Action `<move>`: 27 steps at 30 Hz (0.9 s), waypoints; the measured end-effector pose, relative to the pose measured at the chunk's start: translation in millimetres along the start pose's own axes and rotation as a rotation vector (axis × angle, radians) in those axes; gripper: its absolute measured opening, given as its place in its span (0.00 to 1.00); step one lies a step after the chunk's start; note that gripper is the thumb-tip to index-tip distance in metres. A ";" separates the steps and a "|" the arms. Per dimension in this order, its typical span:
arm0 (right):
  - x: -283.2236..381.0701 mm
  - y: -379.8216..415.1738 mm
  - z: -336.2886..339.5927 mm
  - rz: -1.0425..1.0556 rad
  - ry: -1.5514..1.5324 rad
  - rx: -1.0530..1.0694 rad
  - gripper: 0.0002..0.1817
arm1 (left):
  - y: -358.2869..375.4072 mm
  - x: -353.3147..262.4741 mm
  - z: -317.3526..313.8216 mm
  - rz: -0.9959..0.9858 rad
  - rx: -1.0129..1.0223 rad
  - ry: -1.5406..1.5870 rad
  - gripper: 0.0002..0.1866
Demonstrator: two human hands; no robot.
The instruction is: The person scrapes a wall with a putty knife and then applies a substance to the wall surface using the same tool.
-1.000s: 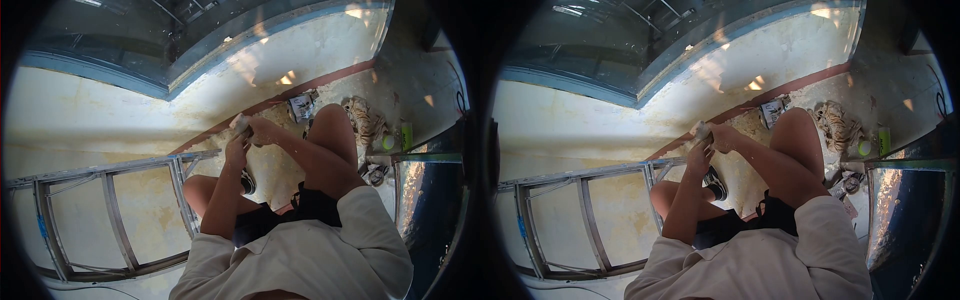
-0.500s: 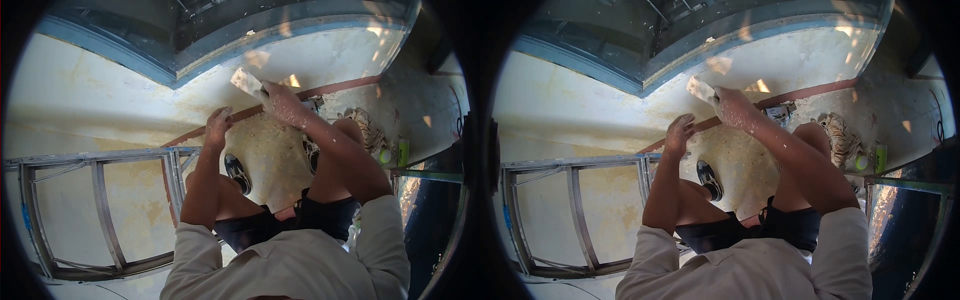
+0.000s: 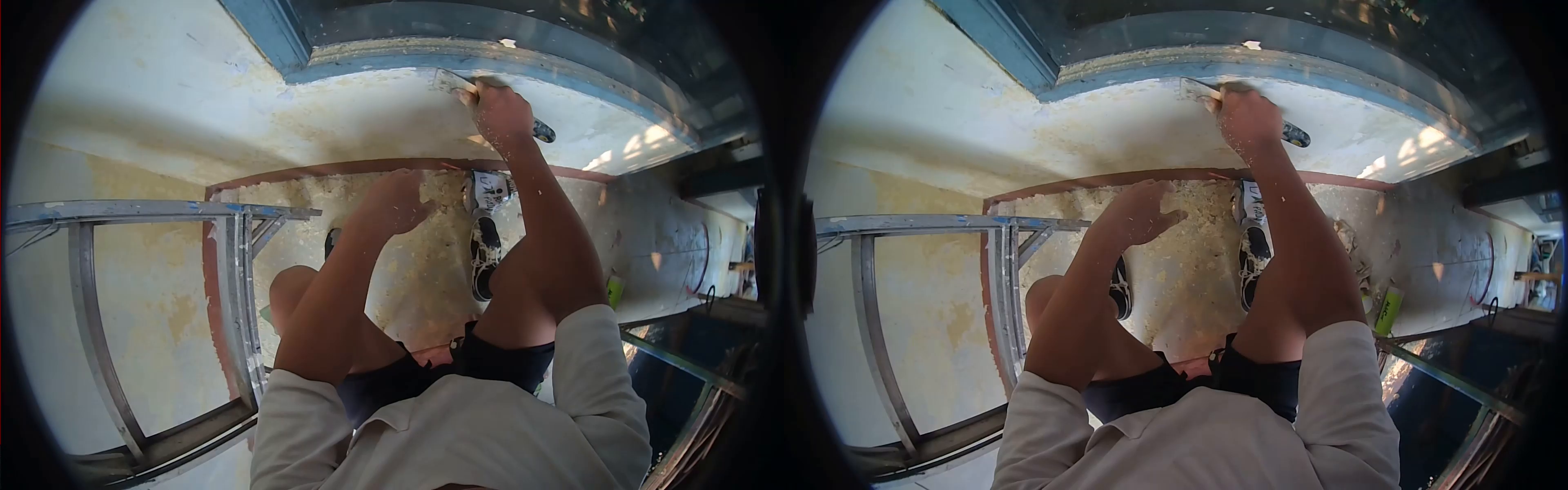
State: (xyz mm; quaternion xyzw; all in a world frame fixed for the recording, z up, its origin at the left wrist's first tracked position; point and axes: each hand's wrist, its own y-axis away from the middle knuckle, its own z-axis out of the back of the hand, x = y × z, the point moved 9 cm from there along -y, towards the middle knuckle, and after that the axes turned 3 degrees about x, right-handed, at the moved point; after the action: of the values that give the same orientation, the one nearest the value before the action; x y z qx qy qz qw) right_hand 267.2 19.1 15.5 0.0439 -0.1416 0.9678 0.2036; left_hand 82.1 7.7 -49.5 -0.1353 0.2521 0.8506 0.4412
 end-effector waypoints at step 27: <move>48.8 -0.8 -21.9 -0.080 0.033 0.041 0.20 | 26.8 -12.4 -12.9 0.034 0.115 -0.031 0.26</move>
State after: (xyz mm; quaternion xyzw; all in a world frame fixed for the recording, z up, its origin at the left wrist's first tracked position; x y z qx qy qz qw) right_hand 222.4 44.8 1.7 0.0375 -0.1165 0.9622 0.2435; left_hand 67.3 -20.8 -46.4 -0.0924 0.2958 0.8441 0.4376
